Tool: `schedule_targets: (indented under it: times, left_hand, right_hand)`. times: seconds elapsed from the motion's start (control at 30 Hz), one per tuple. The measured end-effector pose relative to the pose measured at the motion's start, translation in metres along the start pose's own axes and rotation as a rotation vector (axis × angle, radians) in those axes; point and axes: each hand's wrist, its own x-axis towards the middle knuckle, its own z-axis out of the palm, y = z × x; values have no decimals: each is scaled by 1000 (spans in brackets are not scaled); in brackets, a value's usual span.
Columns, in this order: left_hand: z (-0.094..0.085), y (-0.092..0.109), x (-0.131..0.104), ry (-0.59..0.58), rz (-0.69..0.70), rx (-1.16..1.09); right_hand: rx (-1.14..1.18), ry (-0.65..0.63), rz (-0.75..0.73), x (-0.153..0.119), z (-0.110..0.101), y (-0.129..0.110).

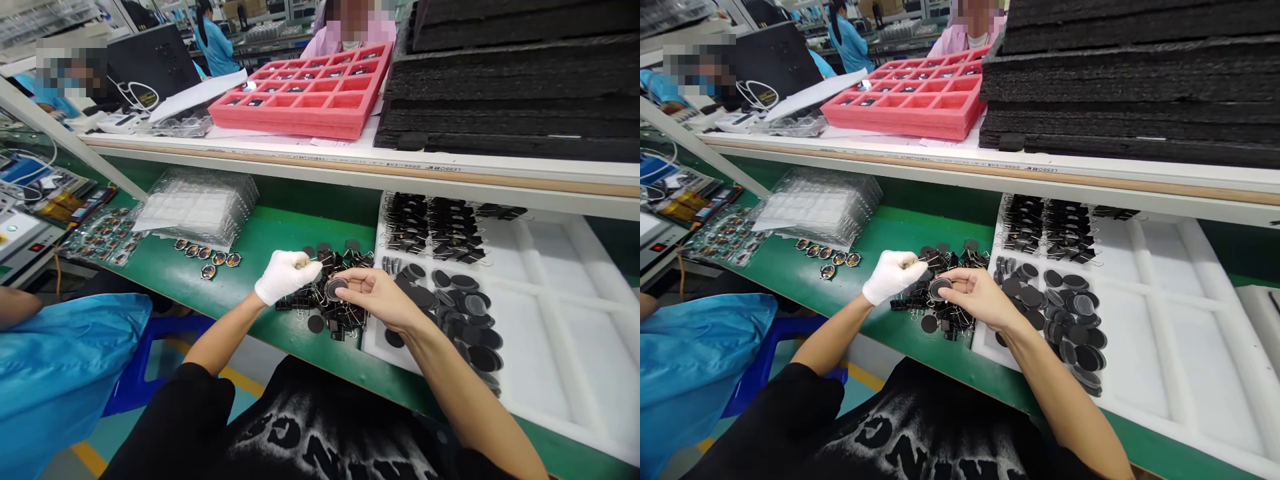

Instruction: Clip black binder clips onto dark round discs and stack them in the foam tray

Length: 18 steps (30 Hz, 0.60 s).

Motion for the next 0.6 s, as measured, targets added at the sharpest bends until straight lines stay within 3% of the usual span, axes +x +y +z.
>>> schedule_targets:
  times: [0.27, 0.43, 0.6]
  left_hand:
    - [6, -1, -4, 56, -76, -46]
    - [0, -1, -6, -139, -75, -29]
    - [5, -1, -4, -165, -145, -102]
  right_hand:
    - [45, 60, 26, 1, 17, 1]
    - [-11, 69, 4, -5, 5, -9]
    - [-121, 17, -66, -7, 3, -4]
